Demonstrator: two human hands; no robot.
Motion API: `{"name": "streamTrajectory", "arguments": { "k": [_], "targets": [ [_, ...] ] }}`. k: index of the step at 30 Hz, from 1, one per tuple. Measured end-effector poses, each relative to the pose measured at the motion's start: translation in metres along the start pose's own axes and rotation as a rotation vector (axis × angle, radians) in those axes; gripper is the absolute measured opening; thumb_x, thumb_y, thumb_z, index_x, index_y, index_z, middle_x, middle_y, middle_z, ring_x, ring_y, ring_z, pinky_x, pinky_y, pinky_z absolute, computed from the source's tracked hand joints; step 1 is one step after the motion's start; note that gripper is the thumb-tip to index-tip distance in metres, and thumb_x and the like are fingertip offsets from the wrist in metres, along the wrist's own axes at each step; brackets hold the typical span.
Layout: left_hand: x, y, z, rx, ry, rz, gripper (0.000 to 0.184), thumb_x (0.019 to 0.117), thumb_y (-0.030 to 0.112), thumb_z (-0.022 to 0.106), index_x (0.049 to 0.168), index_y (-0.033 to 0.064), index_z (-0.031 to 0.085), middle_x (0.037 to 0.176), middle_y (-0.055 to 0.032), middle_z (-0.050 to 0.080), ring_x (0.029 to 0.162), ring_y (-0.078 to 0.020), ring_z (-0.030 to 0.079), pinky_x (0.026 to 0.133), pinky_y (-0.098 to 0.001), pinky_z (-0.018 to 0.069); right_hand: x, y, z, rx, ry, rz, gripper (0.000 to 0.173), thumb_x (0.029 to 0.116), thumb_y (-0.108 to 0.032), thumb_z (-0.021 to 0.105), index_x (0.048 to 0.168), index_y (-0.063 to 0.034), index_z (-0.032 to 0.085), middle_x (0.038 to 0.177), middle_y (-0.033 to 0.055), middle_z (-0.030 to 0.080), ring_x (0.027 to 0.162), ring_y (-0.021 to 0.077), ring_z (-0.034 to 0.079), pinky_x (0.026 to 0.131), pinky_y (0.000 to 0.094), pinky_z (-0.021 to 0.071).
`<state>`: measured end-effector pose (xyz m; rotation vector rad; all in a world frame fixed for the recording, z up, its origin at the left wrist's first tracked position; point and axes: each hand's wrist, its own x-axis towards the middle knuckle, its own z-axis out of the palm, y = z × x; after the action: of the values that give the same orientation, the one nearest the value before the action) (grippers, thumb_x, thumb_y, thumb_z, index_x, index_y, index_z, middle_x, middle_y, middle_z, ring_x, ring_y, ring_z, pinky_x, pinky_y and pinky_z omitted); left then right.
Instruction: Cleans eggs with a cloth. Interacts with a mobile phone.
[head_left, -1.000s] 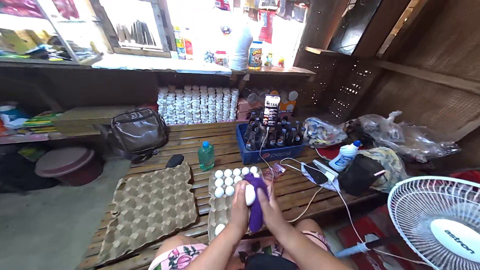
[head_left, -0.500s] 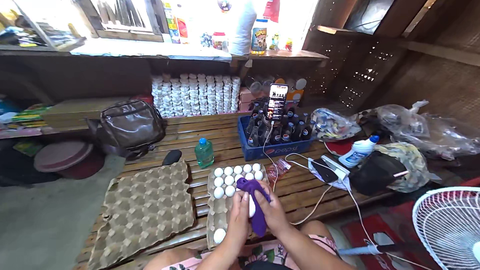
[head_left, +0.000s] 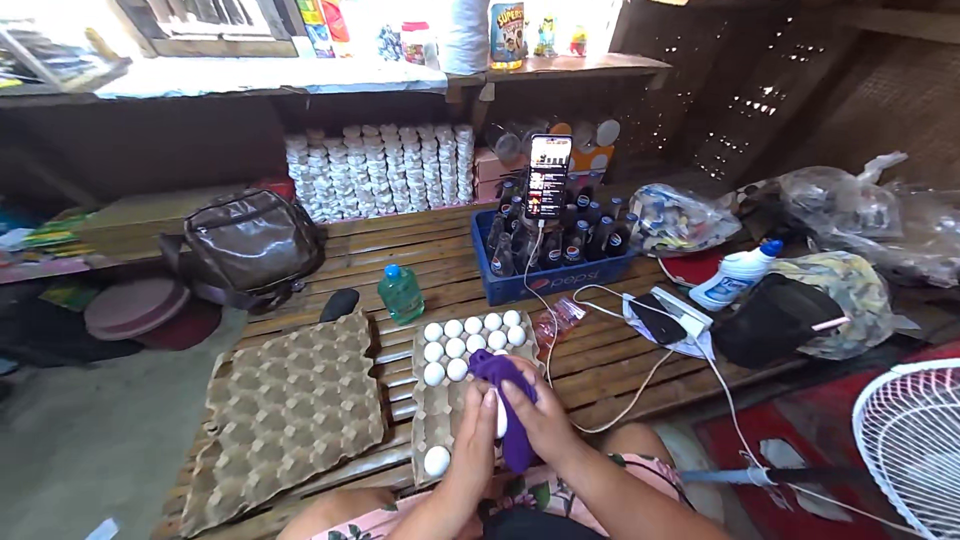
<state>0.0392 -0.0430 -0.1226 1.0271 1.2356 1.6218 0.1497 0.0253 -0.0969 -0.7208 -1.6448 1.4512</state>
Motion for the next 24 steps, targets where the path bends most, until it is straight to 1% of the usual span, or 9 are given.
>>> {"name": "streamTrajectory", "arguments": {
  "k": [3,5,7,10,13,16,18,21,24],
  "targets": [
    [0.000,-0.003,0.000,-0.100,0.084,-0.029,0.055,0.1074,0.051,0.035,0.128,0.0015,0.046,0.107,-0.0025,0.063,0.096,-0.0077,0.066,0.084,-0.0291,0.0583,-0.011,0.008,0.008,0.023,0.057,0.018,0.050,0.1048,-0.026,0.050,0.140,0.0089,0.042,0.131,0.0161,0.057,0.119,0.0073,0.059,0.104,0.0258,0.0496],
    [0.004,0.000,-0.002,-0.174,0.179,-0.108,0.055,0.1083,0.051,0.031,0.132,0.0026,0.045,0.111,-0.0043,0.065,0.099,-0.0098,0.067,0.088,-0.0315,0.0584,-0.021,0.030,0.016,-0.109,0.058,-0.216,0.051,0.1050,-0.032,0.053,0.138,0.0059,0.045,0.139,0.0179,0.055,0.130,0.0128,0.054,0.110,0.0321,0.0455],
    [0.006,0.001,-0.005,-0.175,0.214,-0.144,0.055,0.1086,0.048,0.025,0.132,0.0030,0.047,0.114,-0.0063,0.064,0.103,-0.0112,0.065,0.091,-0.0317,0.0568,-0.023,0.044,0.022,-0.261,0.055,-0.406,0.045,0.1054,-0.039,0.052,0.137,-0.0062,0.047,0.147,0.0184,0.050,0.139,0.0220,0.048,0.115,0.0403,0.0421],
    [0.004,-0.008,-0.010,-0.044,0.120,-0.065,0.068,0.1081,0.053,0.023,0.143,-0.0035,0.039,0.131,-0.0086,0.059,0.119,-0.0072,0.058,0.104,-0.0278,0.0489,-0.011,0.043,0.017,-0.393,0.044,-0.562,0.036,0.1050,-0.041,0.051,0.131,-0.0153,0.052,0.144,0.0161,0.051,0.137,0.0261,0.049,0.113,0.0428,0.0447],
    [0.001,-0.013,-0.010,0.030,0.049,-0.028,0.069,0.1087,0.051,0.027,0.145,-0.0068,0.039,0.137,-0.0107,0.056,0.124,-0.0068,0.056,0.107,-0.0285,0.0471,-0.002,0.032,0.006,-0.329,-0.002,-0.470,0.037,0.1038,-0.038,0.055,0.126,-0.0092,0.060,0.138,0.0168,0.058,0.132,0.0240,0.055,0.110,0.0401,0.0478],
    [0.004,-0.009,-0.006,-0.034,0.025,-0.080,0.046,0.1082,0.043,0.036,0.125,0.0029,0.049,0.113,-0.0042,0.062,0.103,-0.0086,0.063,0.088,-0.0298,0.0563,0.002,0.023,0.001,-0.044,-0.014,-0.159,0.042,0.1012,-0.026,0.059,0.128,0.0059,0.058,0.135,0.0175,0.058,0.129,0.0168,0.055,0.109,0.0336,0.0465],
    [0.004,-0.007,-0.004,-0.113,0.060,-0.155,0.045,0.1088,0.042,0.034,0.126,0.0031,0.048,0.107,-0.0043,0.064,0.097,-0.0110,0.067,0.083,-0.0316,0.0587,0.000,0.022,0.003,0.031,0.013,-0.023,0.044,0.1018,-0.025,0.056,0.133,0.0063,0.053,0.132,0.0155,0.058,0.124,0.0130,0.057,0.107,0.0303,0.0481],
    [0.007,-0.005,-0.003,-0.250,0.198,-0.242,0.052,0.1093,0.043,0.026,0.134,0.0027,0.047,0.113,-0.0084,0.066,0.103,-0.0153,0.067,0.089,-0.0350,0.0579,-0.011,0.033,0.013,-0.140,0.006,-0.145,0.047,0.1036,-0.030,0.055,0.134,0.0055,0.054,0.140,0.0206,0.054,0.134,0.0217,0.051,0.113,0.0379,0.0436],
    [0.009,-0.001,-0.006,-0.273,0.267,-0.256,0.054,0.1109,0.038,0.016,0.134,0.0031,0.050,0.111,-0.0088,0.069,0.103,-0.0146,0.068,0.091,-0.0341,0.0574,-0.021,0.039,0.024,-0.432,0.011,-0.413,0.039,0.1054,-0.036,0.052,0.132,-0.0083,0.056,0.145,0.0222,0.050,0.137,0.0281,0.049,0.113,0.0424,0.0435]
  ]
}}
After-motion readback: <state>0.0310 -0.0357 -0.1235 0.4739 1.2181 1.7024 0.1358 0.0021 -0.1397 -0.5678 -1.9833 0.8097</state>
